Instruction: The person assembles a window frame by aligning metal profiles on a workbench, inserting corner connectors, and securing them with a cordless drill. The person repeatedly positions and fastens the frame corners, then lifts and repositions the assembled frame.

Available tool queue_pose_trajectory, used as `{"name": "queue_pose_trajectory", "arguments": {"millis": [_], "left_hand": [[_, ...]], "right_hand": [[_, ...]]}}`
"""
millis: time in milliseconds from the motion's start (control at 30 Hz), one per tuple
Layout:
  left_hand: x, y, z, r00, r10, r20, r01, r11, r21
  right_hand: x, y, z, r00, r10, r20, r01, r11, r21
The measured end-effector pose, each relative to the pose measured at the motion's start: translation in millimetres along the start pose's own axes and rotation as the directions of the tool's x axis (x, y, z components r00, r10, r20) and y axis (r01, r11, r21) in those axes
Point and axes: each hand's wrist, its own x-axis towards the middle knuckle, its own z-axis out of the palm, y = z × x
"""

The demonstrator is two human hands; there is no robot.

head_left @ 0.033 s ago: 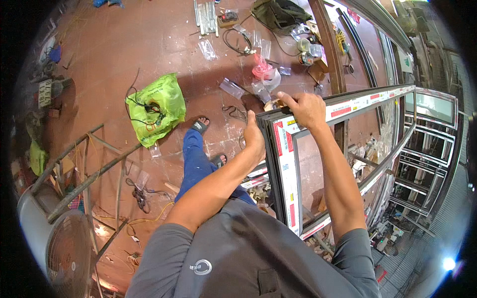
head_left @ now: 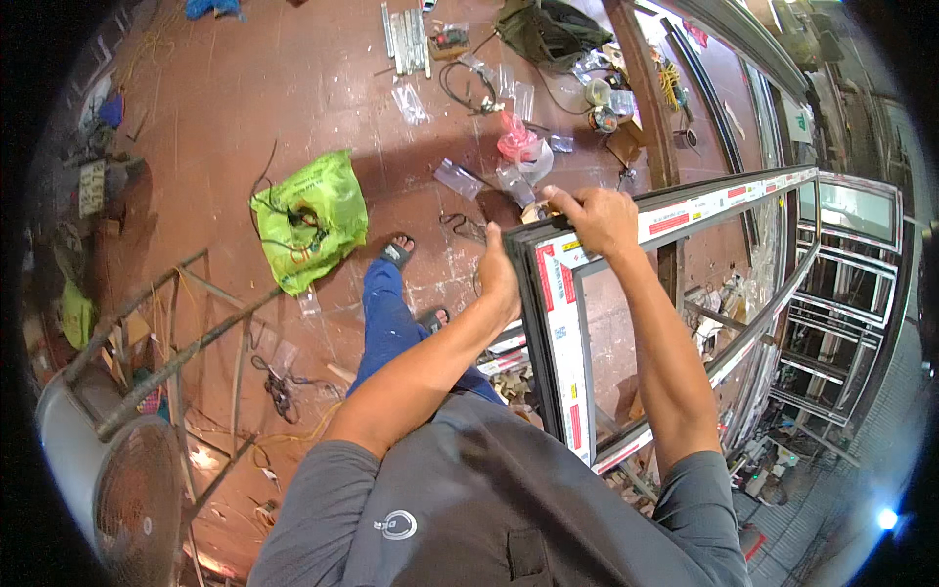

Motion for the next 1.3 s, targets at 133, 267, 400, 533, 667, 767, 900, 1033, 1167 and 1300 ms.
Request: {"name": "queue_pose_trajectory", "arguments": {"millis": [133,267,400,533,667,767,900,1033,1167,1300], "left_hand": [[2.2,30.6,-27.1,0.964,0.051,0.260,-0.079,0.992,0.100],[-5.7,78.6,-16.6,0.911,0.103,0.399,-0.379,0.589,0.713],[3.4,111.2,7.5,0.875,-0.082,0.477,-0.446,0.247,0.861],[7.7,138.4,24.4,0.888,-0.352,0.297,-0.169,0.352,0.921],[16.3,148.9,40.8,0.865,-0.444,0.235,-0.160,0.199,0.967],[13.3,157.4,67.3,0.826,-0.541,0.157,-0.187,0.000,0.982],[19.2,152.1,66.1,0.798,-0.572,0.188,-0.189,0.059,0.980],[33.3,156.6,54.8,0.779,-0.592,0.208,-0.251,0.010,0.968],[23.9,170.3,90.7,0.777,-0.622,0.096,-0.416,-0.393,0.820],[74.3,204.0,139.9,0.525,-0.661,0.536,-0.835,-0.523,0.173]], "right_hand": [[3.7,18.3,18.5,0.975,-0.070,-0.209,0.102,0.983,0.150],[3.2,26.4,21.2,0.904,0.057,-0.423,0.160,0.875,0.458],[-8.6,50.9,13.5,0.826,0.504,-0.252,0.330,-0.069,0.941],[-91.4,53.8,21.5,0.571,0.809,-0.142,0.338,-0.073,0.938],[-225.3,51.5,85.0,0.356,0.927,-0.117,0.055,0.104,0.993],[-318.5,17.8,125.2,-0.023,0.997,-0.068,0.117,0.070,0.991],[-422.8,-26.0,186.1,-0.586,0.782,0.211,0.277,-0.052,0.960],[-481.6,-67.5,287.5,-0.375,0.744,0.553,0.766,-0.088,0.637],[-421.3,-64.0,268.4,-0.301,0.545,0.782,0.901,-0.106,0.421],[-399.9,-53.8,293.0,-0.337,0.626,0.703,0.891,-0.030,0.453]]}}
